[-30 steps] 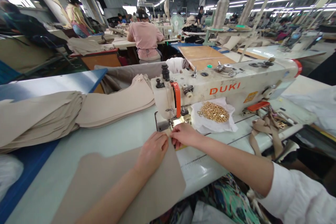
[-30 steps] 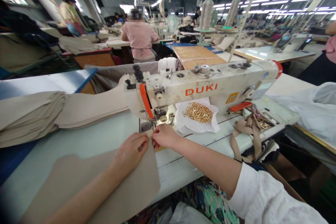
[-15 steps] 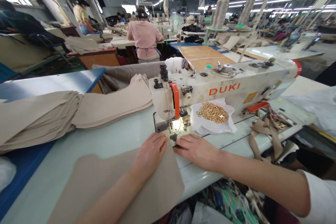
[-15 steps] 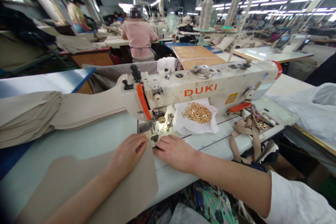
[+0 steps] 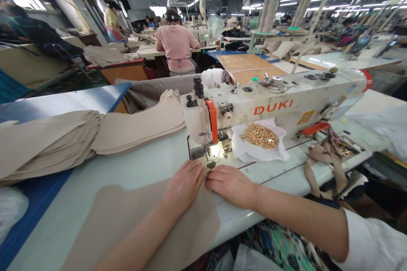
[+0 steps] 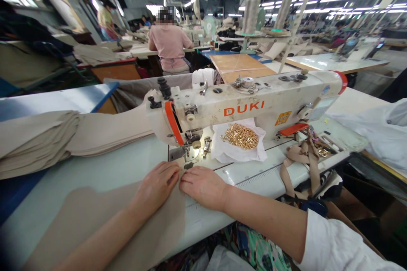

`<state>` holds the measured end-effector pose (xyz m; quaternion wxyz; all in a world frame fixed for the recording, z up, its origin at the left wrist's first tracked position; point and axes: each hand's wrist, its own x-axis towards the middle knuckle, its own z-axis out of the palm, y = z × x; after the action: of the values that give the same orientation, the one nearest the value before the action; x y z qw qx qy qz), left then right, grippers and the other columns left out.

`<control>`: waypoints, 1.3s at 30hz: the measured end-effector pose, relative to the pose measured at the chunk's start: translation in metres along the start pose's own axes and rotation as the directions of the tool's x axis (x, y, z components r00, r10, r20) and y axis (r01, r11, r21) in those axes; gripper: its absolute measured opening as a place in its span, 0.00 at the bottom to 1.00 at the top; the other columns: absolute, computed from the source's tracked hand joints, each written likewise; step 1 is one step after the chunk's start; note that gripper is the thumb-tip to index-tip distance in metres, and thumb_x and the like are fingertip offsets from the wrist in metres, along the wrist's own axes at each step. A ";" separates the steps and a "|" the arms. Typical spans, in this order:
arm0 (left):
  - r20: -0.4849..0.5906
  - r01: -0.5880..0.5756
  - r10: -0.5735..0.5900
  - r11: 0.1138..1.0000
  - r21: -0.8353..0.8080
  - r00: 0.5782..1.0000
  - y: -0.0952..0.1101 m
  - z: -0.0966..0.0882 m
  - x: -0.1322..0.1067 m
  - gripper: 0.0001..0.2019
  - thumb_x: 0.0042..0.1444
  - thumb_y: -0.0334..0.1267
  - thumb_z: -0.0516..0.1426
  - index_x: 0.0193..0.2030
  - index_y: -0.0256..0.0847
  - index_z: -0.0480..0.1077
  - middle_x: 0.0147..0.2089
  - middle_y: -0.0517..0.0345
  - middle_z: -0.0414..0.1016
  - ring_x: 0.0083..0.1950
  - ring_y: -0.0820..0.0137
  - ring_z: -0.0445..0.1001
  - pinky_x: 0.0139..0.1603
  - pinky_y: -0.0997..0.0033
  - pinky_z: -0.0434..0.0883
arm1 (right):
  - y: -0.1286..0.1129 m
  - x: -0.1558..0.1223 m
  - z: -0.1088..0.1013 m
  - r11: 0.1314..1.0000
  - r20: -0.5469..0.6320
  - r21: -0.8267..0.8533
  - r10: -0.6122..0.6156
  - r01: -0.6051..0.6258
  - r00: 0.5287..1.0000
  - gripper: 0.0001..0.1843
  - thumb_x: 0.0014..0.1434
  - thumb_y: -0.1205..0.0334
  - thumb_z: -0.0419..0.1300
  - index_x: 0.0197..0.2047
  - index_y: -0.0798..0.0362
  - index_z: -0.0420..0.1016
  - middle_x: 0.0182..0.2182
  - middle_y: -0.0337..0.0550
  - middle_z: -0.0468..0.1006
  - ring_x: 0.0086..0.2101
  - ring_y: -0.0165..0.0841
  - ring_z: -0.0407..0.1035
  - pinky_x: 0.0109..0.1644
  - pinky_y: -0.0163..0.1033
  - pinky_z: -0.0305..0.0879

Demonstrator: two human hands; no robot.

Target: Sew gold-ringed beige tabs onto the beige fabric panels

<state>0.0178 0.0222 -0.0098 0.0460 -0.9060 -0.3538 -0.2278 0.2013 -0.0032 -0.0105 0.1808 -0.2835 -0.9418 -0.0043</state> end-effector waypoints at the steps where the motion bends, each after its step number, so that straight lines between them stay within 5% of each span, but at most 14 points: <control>1: -0.003 -0.003 0.003 1.000 0.006 1.000 0.000 0.001 -0.001 0.13 0.63 0.30 0.46 0.29 0.39 0.67 0.31 0.56 0.71 0.35 0.67 0.69 0.38 0.66 0.70 | 0.000 0.000 0.000 1.000 0.021 0.000 -0.015 0.015 1.000 0.10 0.66 0.68 0.50 0.40 0.58 0.73 0.40 0.47 0.76 0.44 0.34 0.66 0.52 0.39 0.63; 18: -0.093 -0.044 0.043 0.999 -0.010 0.995 0.000 0.003 0.000 0.13 0.64 0.30 0.45 0.33 0.38 0.68 0.32 0.55 0.73 0.36 0.67 0.70 0.39 0.66 0.72 | 0.002 -0.003 0.004 0.999 -0.058 -0.002 -0.034 0.034 0.998 0.10 0.65 0.68 0.51 0.40 0.58 0.74 0.39 0.45 0.77 0.43 0.34 0.68 0.50 0.38 0.65; 39: -0.060 -0.039 0.038 0.999 -0.021 0.997 0.000 0.002 0.003 0.14 0.64 0.30 0.45 0.31 0.38 0.68 0.31 0.56 0.72 0.36 0.67 0.70 0.39 0.67 0.71 | 0.001 -0.004 0.005 1.000 -0.019 0.010 -0.021 0.022 1.000 0.09 0.65 0.68 0.51 0.41 0.58 0.73 0.40 0.46 0.76 0.43 0.34 0.67 0.51 0.39 0.65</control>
<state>0.0204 0.0239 -0.0103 0.0506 -0.9059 -0.3322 -0.2577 0.2032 -0.0035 -0.0167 0.1911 -0.2723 -0.9430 -0.0039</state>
